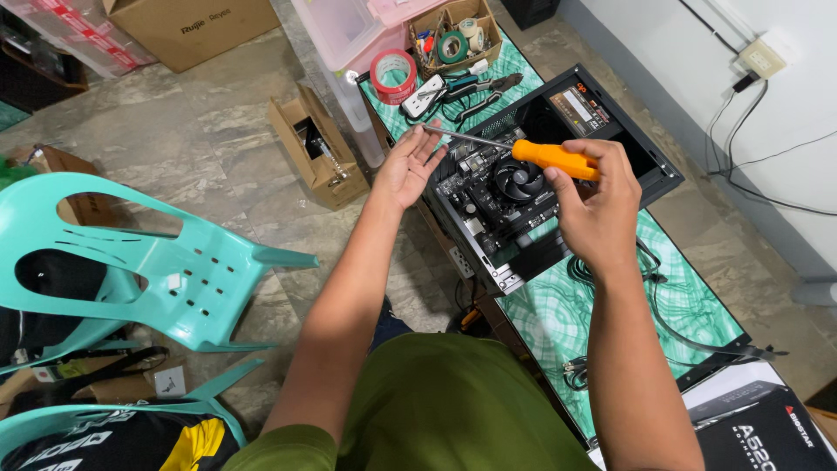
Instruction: The person installs a motherboard into an open desktop computer case on a workbench, positions a CPU cooler fan onto the board, picks small screws from a parts tray, and uses a screwdriver to drive screws and secure the components inside the case.
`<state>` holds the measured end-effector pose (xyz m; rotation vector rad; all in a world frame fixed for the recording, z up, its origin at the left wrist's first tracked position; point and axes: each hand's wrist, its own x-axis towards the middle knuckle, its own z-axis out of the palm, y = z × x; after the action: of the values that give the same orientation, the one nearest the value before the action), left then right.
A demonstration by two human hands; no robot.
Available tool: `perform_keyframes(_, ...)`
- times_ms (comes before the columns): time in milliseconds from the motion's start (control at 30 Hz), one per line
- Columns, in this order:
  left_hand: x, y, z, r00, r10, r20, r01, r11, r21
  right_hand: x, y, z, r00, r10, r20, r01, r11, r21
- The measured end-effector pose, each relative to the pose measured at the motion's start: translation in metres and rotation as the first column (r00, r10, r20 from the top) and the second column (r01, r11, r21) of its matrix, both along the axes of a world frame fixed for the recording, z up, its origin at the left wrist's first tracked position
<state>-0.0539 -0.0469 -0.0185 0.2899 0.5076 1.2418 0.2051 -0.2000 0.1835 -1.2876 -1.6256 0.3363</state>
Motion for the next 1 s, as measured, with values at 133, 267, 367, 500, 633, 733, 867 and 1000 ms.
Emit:
perform_keyframes(133,-0.001,-0.001,0.003,0.999,-0.044,-0.013,0.044,0.999,0.013,0.0,-0.001,0.0,1.0,-0.004,0.016,0.004,1.0,0.006)
perform_keyframes(267,-0.001,-0.002,0.002,0.996,-0.067,-0.057,0.068,0.997,0.022,0.0,-0.001,0.001,1.0,-0.009,0.015,0.009,1.0,-0.006)
perform_keyframes(367,-0.001,0.0,-0.001,0.996,-0.066,-0.059,0.069,0.997,0.038,-0.001,-0.001,0.003,1.0,-0.008,0.026,0.008,1.0,-0.013)
perform_keyframes(500,-0.001,0.003,-0.004,0.998,-0.066,-0.026,0.067,0.995,0.073,-0.003,-0.001,0.006,1.0,-0.02,0.018,0.02,0.999,-0.035)
perform_keyframes(633,-0.001,0.002,-0.001,0.998,-0.065,-0.028,0.067,0.993,0.094,-0.003,0.0,0.007,0.999,-0.04,0.03,0.042,0.998,-0.048)
perform_keyframes(733,0.0,0.0,0.005,0.993,-0.061,-0.102,0.068,0.995,0.068,0.0,0.0,0.007,0.994,-0.013,0.107,0.012,1.0,0.008)
perform_keyframes(867,0.002,0.002,0.009,0.974,-0.072,-0.213,0.079,0.997,0.025,0.003,0.003,0.006,0.988,0.026,0.15,-0.034,0.998,0.052)
perform_keyframes(1000,0.006,0.006,0.002,0.994,-0.063,-0.09,0.068,0.996,0.058,0.002,0.005,0.0,0.999,0.019,0.028,-0.018,0.999,-0.027)
